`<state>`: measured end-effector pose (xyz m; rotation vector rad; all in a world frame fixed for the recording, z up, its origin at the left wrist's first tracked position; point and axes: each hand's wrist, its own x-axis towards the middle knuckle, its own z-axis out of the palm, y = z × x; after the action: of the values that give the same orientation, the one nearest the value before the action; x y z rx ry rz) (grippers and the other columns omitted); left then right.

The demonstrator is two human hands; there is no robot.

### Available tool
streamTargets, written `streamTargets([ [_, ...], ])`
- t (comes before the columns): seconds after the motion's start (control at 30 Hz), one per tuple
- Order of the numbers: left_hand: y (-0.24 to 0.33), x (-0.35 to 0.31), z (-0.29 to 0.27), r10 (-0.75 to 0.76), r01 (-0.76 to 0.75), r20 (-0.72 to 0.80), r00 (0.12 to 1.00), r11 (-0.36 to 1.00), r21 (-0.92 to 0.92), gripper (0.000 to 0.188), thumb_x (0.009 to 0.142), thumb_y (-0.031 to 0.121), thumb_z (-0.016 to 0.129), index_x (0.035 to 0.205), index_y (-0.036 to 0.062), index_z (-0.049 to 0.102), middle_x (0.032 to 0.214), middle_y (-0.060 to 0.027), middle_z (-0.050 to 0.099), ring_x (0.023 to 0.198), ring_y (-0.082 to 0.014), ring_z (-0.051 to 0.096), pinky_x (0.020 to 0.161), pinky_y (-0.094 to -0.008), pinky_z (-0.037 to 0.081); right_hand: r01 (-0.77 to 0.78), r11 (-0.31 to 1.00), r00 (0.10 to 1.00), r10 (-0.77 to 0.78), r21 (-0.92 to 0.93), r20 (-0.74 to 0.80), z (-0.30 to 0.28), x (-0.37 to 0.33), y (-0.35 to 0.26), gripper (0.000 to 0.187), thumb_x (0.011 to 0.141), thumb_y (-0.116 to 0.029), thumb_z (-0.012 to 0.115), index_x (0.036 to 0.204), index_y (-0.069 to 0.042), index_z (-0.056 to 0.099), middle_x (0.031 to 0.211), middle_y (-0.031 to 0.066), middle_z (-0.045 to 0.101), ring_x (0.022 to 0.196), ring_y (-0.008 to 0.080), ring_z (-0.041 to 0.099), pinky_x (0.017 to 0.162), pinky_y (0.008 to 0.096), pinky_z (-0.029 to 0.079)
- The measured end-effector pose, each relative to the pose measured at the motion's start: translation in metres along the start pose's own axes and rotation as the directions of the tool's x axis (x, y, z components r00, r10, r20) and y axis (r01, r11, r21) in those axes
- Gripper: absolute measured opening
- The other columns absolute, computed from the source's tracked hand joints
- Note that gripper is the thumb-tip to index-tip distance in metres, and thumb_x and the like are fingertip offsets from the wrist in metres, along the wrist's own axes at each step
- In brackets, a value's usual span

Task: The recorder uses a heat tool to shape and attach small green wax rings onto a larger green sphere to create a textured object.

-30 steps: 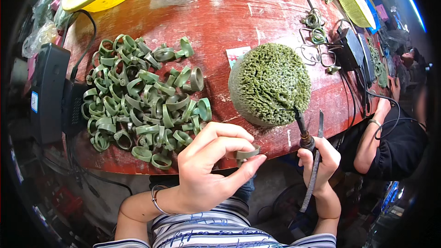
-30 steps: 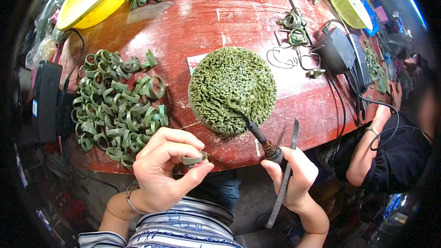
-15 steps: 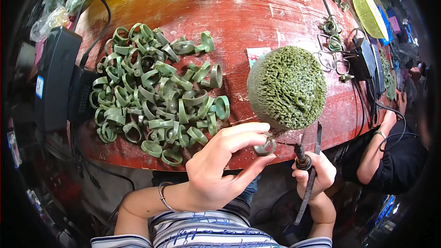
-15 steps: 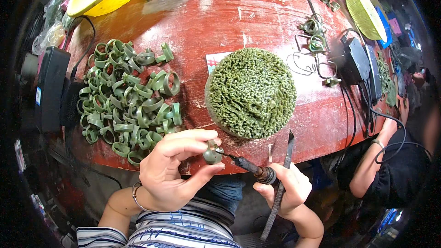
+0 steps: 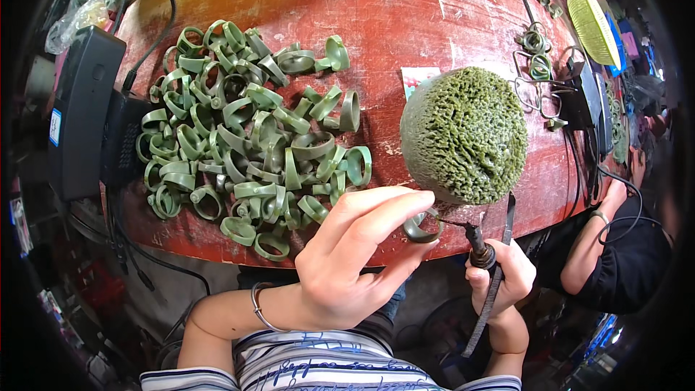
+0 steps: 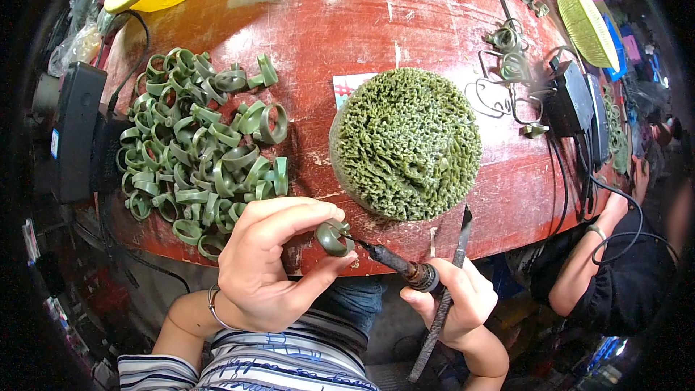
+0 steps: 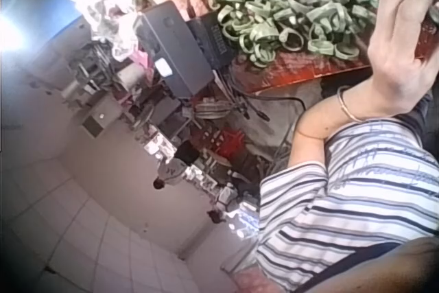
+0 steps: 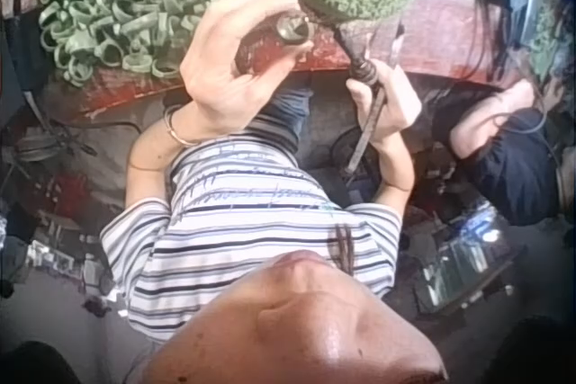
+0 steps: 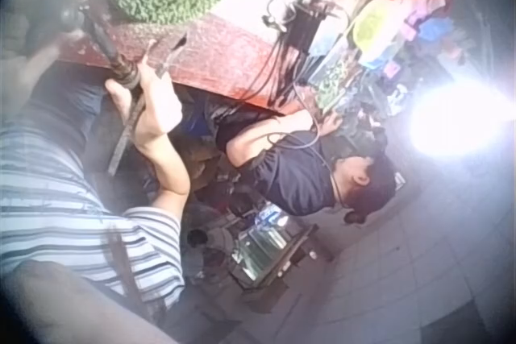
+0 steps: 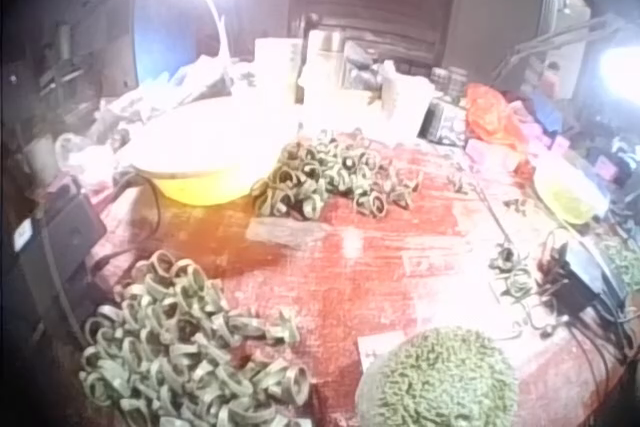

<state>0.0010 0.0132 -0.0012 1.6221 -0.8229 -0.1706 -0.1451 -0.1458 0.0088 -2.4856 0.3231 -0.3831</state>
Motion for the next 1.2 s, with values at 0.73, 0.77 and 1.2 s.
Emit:
streamTargets([
  [0.73,-0.0033,-0.0054,0.0017,-0.035,0.038,0.041,0.999,0.997,-0.064,0.065,0.065,-0.013,0.07,0.122,-0.0056,0.037,0.107,-0.0159,0.049,0.094,-0.0208,0.059,0.078,-0.0273,0.053,-0.021,1.0,1.0,0.021,-0.01,0.019,-0.0015,-0.0001,-0.0009,0.045,0.07,-0.034,0.074,0.087,0.004,0.058,0.07,0.0142,0.059,0.056,0.0233,0.059,0.05,0.0274,0.046],
  [0.77,-0.0032,-0.0053,0.0018,-0.035,0.037,0.039,0.999,0.997,-0.063,0.065,0.065,-0.014,0.07,0.122,-0.0057,0.037,0.108,-0.016,0.049,0.094,-0.0208,0.059,0.078,-0.0273,0.053,-0.022,1.0,0.999,0.022,-0.013,0.026,-0.0023,0.0,-0.001,0.045,0.07,-0.034,0.074,0.087,0.004,0.058,0.071,0.0146,0.06,0.056,0.0234,0.059,0.051,0.0274,0.047],
  [1.2,-0.0034,-0.0054,0.0025,-0.037,0.039,0.025,0.999,0.994,-0.1,0.063,0.066,-0.015,0.068,0.12,-0.0067,0.038,0.109,-0.0164,0.048,0.096,-0.0216,0.059,0.081,-0.0282,0.052,-0.046,0.999,0.999,0.046,0.015,-0.003,0.0001,-0.0031,0.0006,0.046,0.074,-0.037,0.07,0.085,0.005,0.058,0.067,0.0125,0.058,0.054,0.0219,0.057,0.049,0.0272,0.045],
])
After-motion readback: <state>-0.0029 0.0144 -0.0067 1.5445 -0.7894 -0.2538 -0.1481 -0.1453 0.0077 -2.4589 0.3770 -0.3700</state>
